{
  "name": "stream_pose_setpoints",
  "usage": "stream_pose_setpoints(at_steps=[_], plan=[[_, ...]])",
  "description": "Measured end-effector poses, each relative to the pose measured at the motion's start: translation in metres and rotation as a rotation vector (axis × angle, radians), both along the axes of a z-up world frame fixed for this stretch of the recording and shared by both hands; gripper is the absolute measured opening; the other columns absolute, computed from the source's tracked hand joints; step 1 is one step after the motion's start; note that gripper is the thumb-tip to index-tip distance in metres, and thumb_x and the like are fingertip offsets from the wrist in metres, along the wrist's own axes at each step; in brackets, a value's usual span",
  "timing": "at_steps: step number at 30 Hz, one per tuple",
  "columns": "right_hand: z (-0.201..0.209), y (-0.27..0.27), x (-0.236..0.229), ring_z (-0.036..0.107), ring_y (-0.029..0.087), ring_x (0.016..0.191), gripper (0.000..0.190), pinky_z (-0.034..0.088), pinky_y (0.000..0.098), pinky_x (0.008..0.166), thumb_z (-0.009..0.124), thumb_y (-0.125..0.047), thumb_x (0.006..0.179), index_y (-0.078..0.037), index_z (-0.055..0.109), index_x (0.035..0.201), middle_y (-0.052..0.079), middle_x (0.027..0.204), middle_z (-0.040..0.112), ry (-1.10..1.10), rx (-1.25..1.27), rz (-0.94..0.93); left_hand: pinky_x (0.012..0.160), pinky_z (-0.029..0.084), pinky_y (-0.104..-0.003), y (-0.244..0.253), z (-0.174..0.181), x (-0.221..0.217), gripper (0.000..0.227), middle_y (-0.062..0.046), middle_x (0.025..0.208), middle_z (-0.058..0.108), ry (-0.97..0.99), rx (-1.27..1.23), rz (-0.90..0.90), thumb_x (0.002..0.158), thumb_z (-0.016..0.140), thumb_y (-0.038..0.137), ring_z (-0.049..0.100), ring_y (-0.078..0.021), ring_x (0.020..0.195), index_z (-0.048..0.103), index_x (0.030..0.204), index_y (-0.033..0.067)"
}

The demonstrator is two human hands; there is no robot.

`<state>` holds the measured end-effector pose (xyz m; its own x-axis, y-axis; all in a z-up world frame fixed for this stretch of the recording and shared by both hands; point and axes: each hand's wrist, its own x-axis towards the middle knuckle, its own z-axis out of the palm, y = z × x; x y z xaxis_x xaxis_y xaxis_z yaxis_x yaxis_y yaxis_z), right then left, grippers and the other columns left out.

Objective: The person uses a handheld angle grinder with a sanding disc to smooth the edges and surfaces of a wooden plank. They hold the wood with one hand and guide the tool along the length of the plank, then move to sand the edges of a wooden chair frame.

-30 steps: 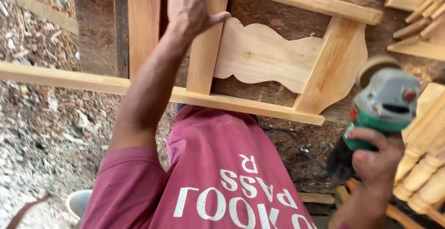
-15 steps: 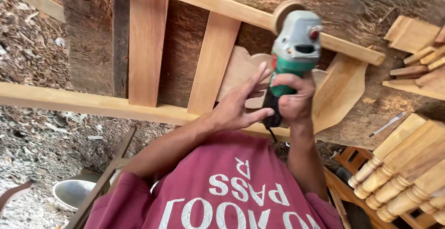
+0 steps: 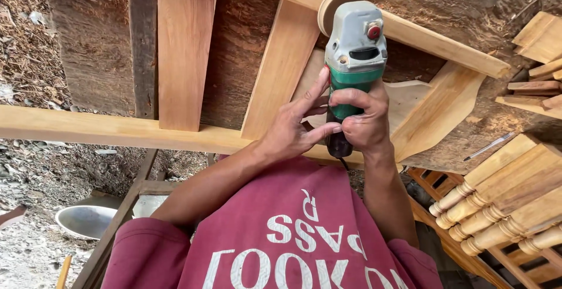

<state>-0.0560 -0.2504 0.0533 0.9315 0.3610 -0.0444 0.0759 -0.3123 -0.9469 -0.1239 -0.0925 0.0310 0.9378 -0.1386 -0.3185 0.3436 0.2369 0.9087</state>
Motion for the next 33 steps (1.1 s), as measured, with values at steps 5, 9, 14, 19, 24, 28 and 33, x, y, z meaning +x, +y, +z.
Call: stream_pose_setpoints(at_steps=[5,9,14,19,24,28,33], plan=[[0.003,0.0,0.004,0.056,0.029,0.087,0.04,0.049,0.0421,0.085,0.061,0.012,0.054,-0.01,0.076,0.085,0.014,0.101,0.048,0.008,-0.01,0.016,0.1,0.061,-0.041,0.0,0.0,0.0,0.093,-0.016,0.157,0.051,-0.003,-0.001,0.008,0.09,0.087,0.014,0.067,-0.0312,0.127,0.031,0.164,0.0144],[0.003,-0.004,0.002,0.056,0.028,0.089,0.039,0.049,0.0403,0.085,0.062,0.011,0.057,-0.01,0.076,0.086,0.013,0.104,0.049,0.024,-0.001,0.007,0.1,0.061,-0.04,-0.002,0.002,0.002,0.092,-0.015,0.158,0.052,-0.015,-0.003,0.005,0.091,0.087,0.014,0.067,-0.0297,0.127,0.031,0.165,0.0157],[0.0,-0.014,-0.001,0.058,0.028,0.088,0.048,0.049,0.0406,0.084,0.056,0.017,0.051,-0.009,0.077,0.086,0.014,0.104,0.051,0.042,-0.016,-0.023,0.101,0.061,-0.04,-0.006,0.003,0.006,0.092,-0.014,0.158,0.051,-0.018,-0.015,-0.013,0.092,0.086,0.012,0.068,-0.0287,0.128,0.03,0.165,0.0155],[-0.003,-0.025,-0.003,0.06,0.031,0.092,0.045,0.049,0.0411,0.087,0.058,0.018,0.051,-0.007,0.075,0.085,0.017,0.108,0.054,0.028,-0.002,-0.022,0.102,0.061,-0.04,-0.014,0.003,0.007,0.094,-0.014,0.159,0.051,-0.007,-0.03,-0.032,0.091,0.087,0.012,0.067,-0.0287,0.129,0.03,0.165,0.0162],[0.0,-0.029,-0.005,0.059,0.031,0.089,0.048,0.049,0.0432,0.084,0.058,0.021,0.052,-0.008,0.076,0.085,0.016,0.105,0.051,0.015,-0.016,-0.042,0.103,0.061,-0.041,-0.015,0.005,0.012,0.093,-0.016,0.159,0.05,-0.02,-0.029,-0.077,0.093,0.086,0.011,0.067,-0.0296,0.129,0.028,0.166,0.0153],[-0.001,-0.037,-0.007,0.06,0.032,0.091,0.048,0.05,0.0427,0.086,0.056,0.024,0.052,-0.006,0.074,0.084,0.017,0.107,0.054,0.014,0.016,-0.046,0.103,0.061,-0.041,-0.022,0.004,0.01,0.092,-0.016,0.158,0.052,-0.025,-0.021,-0.085,0.093,0.086,0.011,0.068,-0.029,0.129,0.029,0.165,0.0148],[-0.002,-0.046,-0.009,0.062,0.032,0.093,0.048,0.05,0.043,0.089,0.055,0.025,0.051,-0.005,0.073,0.083,0.019,0.109,0.056,0.021,0.038,-0.057,0.102,0.062,-0.042,-0.03,0.0,0.006,0.093,-0.018,0.157,0.052,-0.021,-0.016,-0.106,0.093,0.086,0.012,0.068,-0.0313,0.127,0.029,0.165,0.0149]])
